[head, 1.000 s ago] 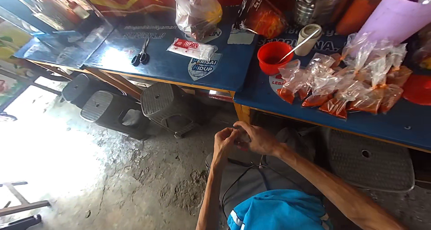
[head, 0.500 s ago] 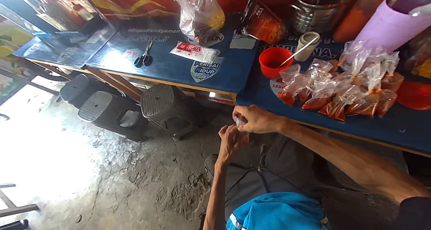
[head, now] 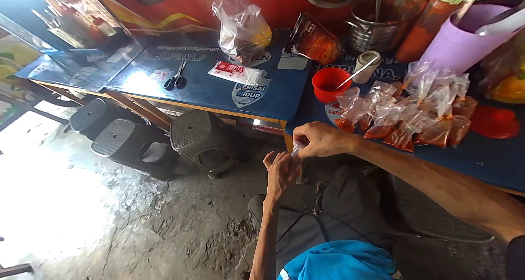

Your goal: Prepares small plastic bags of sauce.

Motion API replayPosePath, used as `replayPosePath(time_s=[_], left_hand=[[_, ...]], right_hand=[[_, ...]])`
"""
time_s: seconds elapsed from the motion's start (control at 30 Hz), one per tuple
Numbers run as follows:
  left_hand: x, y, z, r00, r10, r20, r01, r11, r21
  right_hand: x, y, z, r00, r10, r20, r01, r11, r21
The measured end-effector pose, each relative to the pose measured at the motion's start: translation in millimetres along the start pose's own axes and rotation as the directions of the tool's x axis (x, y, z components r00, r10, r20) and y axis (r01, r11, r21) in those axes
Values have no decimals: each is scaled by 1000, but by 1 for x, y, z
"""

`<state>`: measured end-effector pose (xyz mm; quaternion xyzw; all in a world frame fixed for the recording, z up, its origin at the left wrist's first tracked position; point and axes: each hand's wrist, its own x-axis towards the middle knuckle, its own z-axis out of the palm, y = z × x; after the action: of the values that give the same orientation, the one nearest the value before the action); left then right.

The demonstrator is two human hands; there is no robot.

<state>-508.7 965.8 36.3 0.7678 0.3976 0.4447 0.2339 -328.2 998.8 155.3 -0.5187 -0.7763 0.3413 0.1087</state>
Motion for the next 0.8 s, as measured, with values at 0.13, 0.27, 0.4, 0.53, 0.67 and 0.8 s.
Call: replayPosePath(time_s=[0.13,0.27,0.4,0.53,0.67,0.8], left_hand=[[1,-2,-1,1000,-30,-4,30,999,-31],[2,-1,-1,999,-43,-9,43,998,-45],[4,3,-1,999,-40,-22,39,998,-40],[2,-3,-4,998,-52,-30,51,998,-36],[3,-2,-5,998,-53,-18,52,998,-45],[8,10,-9,999,-42,13,43,992,-116]], right_hand=[[-7,1,-15,999,9,-47,-4,995,103],[-6,2,-8,998,41,40,-46,991,126],[-1,2,-4,998,44,54,-50,992,115],[-3,0,-16,1000,12,-6,-11,988,154],[-4,1,-20,998,-55,4,54,987,149],[-5,-7,-13,986,-103,-130,121,983,135]])
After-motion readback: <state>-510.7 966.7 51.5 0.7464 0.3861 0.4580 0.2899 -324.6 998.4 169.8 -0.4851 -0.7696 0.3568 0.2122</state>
